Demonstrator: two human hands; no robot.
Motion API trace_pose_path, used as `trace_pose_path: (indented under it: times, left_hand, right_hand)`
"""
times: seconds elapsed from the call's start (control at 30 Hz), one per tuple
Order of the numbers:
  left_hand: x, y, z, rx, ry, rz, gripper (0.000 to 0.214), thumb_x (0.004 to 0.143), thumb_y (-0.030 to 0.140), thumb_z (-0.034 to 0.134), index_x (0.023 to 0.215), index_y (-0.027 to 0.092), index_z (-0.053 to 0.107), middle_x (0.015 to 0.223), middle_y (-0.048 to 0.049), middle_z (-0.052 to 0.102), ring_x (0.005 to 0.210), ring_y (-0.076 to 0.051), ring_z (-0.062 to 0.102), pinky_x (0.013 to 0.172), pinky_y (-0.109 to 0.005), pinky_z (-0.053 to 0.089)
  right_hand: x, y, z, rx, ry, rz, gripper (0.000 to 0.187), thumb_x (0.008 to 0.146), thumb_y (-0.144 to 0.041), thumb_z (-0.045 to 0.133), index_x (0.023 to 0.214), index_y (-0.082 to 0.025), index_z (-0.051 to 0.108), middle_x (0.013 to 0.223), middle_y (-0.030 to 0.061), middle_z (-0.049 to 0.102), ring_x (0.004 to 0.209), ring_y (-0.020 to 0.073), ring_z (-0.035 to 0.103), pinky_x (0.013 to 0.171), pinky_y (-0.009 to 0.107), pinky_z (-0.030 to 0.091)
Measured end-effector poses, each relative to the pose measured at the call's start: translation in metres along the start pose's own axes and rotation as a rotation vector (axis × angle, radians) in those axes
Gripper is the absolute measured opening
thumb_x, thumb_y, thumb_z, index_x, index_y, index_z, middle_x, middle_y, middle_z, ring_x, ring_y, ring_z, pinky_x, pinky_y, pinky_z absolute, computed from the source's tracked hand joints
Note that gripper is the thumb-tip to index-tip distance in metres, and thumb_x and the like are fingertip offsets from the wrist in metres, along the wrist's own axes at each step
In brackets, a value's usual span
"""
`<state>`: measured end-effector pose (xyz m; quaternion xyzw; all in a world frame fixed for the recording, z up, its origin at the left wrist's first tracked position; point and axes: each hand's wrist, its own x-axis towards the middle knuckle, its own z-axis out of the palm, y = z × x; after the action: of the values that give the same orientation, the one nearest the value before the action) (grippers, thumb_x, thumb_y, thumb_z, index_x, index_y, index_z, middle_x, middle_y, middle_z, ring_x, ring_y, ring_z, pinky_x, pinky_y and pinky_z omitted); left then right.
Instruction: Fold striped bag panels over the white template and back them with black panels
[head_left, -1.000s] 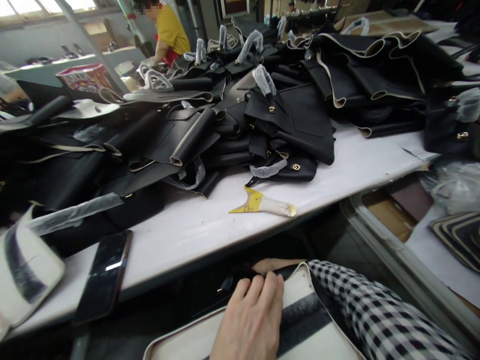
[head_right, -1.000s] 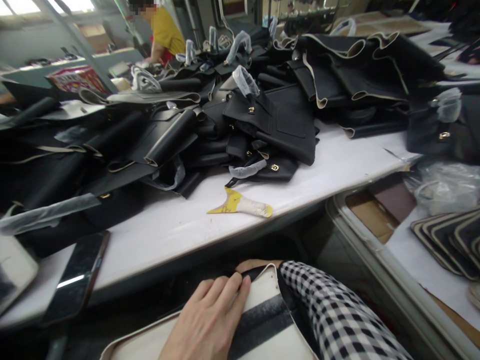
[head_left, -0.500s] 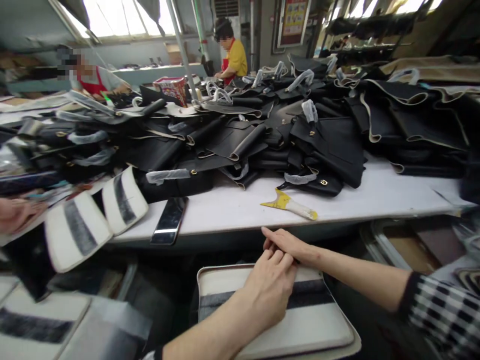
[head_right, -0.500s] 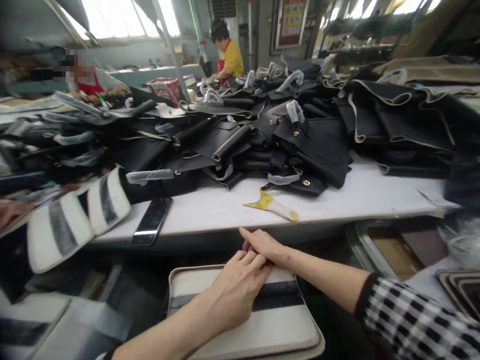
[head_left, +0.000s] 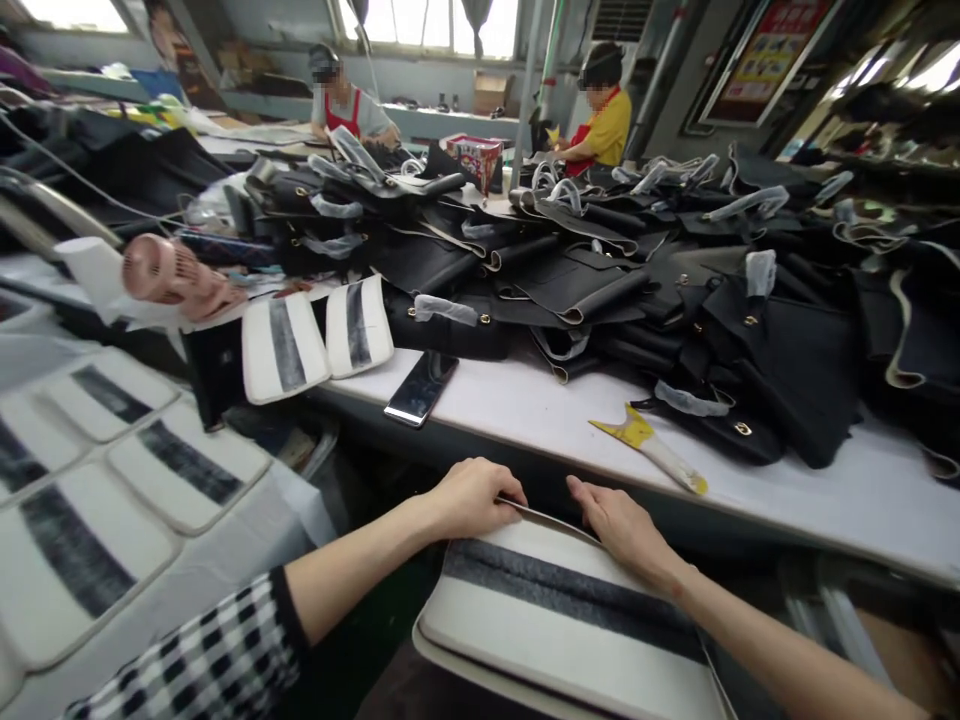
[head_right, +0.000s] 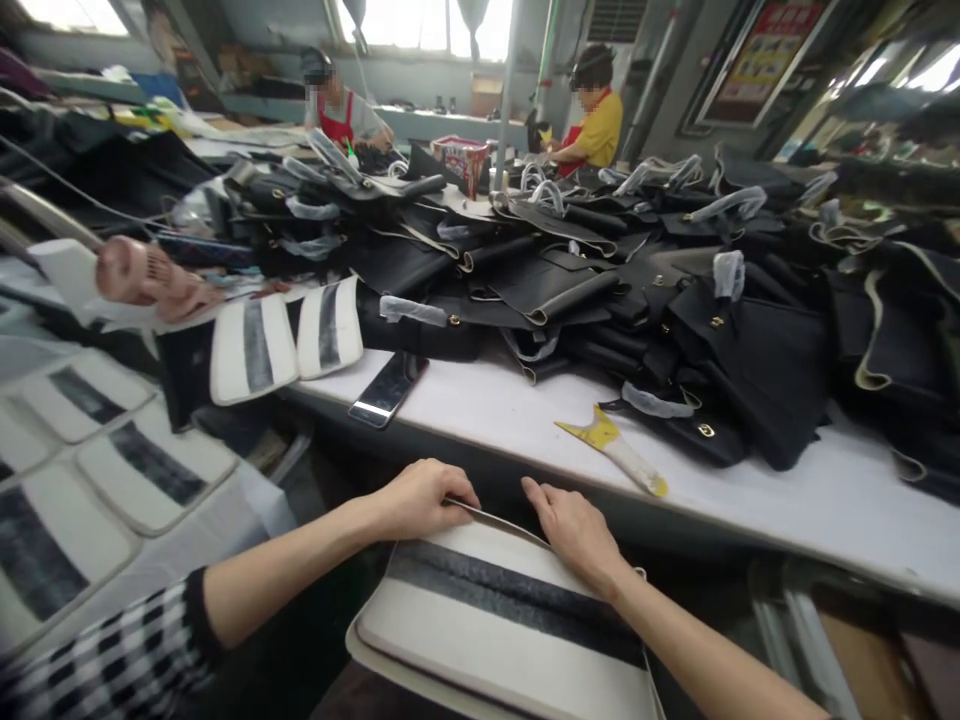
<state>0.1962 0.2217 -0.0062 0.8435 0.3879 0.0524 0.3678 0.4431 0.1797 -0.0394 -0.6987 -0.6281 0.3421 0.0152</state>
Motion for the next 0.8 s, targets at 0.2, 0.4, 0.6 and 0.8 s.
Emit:
trace_pose_path:
  times: [0.2,0.4,0.6,0.8]
  left_hand:
    - [-0.004,-0.022,0.001,-0.215,-0.032,-0.024,0.025,0.081,0.039,0.066,0.102,0.029,0.076,0.098,0.0023,0.076,0.096,-0.017,0.068,0.082,-0.02,0.047]
    - [-0.006,-0.033,0.006,-0.329,0.001,0.024,0.026,0.082,0.041,0.067,0.103,0.028,0.076,0.102,0.0013,0.076,0.1,-0.017,0.067,0.085,-0.019,0.045]
    - [-0.008,-0.036,0.004,-0.483,-0.058,-0.035,0.029,0.078,0.045,0.07,0.101,0.028,0.077,0.107,0.0002,0.075,0.107,-0.021,0.063,0.092,-0.023,0.042]
    - [-0.013,-0.05,0.005,-0.762,-0.09,-0.176,0.056,0.086,0.066,0.047,0.109,0.022,0.073,0.109,-0.0037,0.074,0.106,-0.023,0.063,0.092,-0.029,0.045]
  right_hand:
    - [0.003,-0.011,0.005,-0.071,-0.002,0.032,0.075,0.092,-0.072,0.01,0.089,-0.024,0.067,0.086,0.0086,0.07,0.086,0.0294,0.064,0.074,0.038,0.041]
    - [0.01,-0.023,0.013,-0.074,-0.029,0.015,0.077,0.091,-0.073,0.009,0.092,-0.025,0.069,0.087,0.0075,0.071,0.088,0.0285,0.064,0.076,0.037,0.042]
    - [0.013,-0.044,0.019,-0.083,-0.058,-0.046,0.076,0.093,-0.07,0.01,0.1,-0.024,0.069,0.094,0.0085,0.072,0.092,0.029,0.065,0.079,0.038,0.043]
    - [0.017,-0.057,0.023,-0.099,-0.064,-0.046,0.078,0.093,-0.071,0.009,0.108,-0.023,0.069,0.101,0.0106,0.072,0.098,0.0315,0.064,0.083,0.041,0.044]
